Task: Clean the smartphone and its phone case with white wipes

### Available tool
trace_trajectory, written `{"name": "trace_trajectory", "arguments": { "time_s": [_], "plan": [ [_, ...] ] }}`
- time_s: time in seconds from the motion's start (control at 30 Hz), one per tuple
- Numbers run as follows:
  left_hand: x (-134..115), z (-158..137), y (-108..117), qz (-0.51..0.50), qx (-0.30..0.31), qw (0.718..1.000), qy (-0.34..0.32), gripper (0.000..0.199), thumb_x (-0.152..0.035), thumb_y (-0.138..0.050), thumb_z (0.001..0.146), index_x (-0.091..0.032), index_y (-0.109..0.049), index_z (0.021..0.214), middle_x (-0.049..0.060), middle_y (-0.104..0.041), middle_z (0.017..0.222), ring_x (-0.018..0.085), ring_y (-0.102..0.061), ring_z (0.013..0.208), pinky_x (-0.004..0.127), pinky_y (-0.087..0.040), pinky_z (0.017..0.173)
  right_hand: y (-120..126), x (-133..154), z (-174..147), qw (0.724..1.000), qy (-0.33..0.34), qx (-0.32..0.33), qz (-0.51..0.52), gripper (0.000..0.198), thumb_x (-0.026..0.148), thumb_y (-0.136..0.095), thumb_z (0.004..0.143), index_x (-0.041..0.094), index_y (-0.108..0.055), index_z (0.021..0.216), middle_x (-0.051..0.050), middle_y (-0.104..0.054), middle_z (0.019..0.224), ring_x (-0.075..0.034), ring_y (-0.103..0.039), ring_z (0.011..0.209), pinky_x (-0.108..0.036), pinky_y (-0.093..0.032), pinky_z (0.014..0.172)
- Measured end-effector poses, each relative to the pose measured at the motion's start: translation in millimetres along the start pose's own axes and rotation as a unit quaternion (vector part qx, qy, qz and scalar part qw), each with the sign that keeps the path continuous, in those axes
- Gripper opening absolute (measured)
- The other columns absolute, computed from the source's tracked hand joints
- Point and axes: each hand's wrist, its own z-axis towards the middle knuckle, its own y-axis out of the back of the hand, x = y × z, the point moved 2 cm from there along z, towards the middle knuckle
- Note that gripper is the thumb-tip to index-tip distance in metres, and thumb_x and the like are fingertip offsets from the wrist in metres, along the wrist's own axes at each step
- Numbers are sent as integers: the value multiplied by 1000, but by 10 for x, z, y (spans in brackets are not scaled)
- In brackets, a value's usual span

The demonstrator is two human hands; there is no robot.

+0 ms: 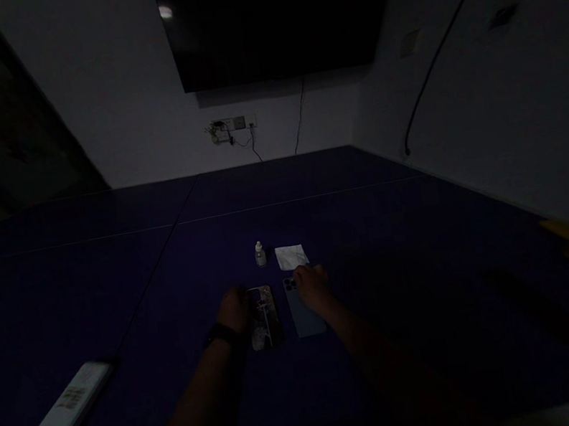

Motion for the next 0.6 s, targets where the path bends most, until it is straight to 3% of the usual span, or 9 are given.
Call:
{"name": "trace_trajectory", "arguments": {
  "time_s": [0.2,0.4,0.6],
  "plan": [
    [-23,-58,3,38,-36,998,-31,33,-34,-62,98,-17,-58,126,10,-61,126,24,-64,106,44,-56,89,-2,18,-14,998,-8,-16,-65,21,31,-48,99,24,-67,93,-12,-64,107,-29,-47,104,-40,-31,86],
    [-31,-203,31,56,-69,993,-74,33,-35,-62,98,-17,-58,125,9,-61,125,23,-65,104,44,-57,88,25,-12,9,997,-18,-41,-64,18,30,-49,97,23,-66,95,-12,-63,108,-29,-51,103,-40,-33,86],
    [106,-328,240,112,-111,982,-105,20,-26,-48,100,-18,-63,109,11,-66,110,27,-60,106,43,-46,97,281,-208,380,997,-32,-69,-29,25,22,-42,98,19,-66,106,-12,-65,109,-27,-57,106,-39,-39,93]
  ]
}}
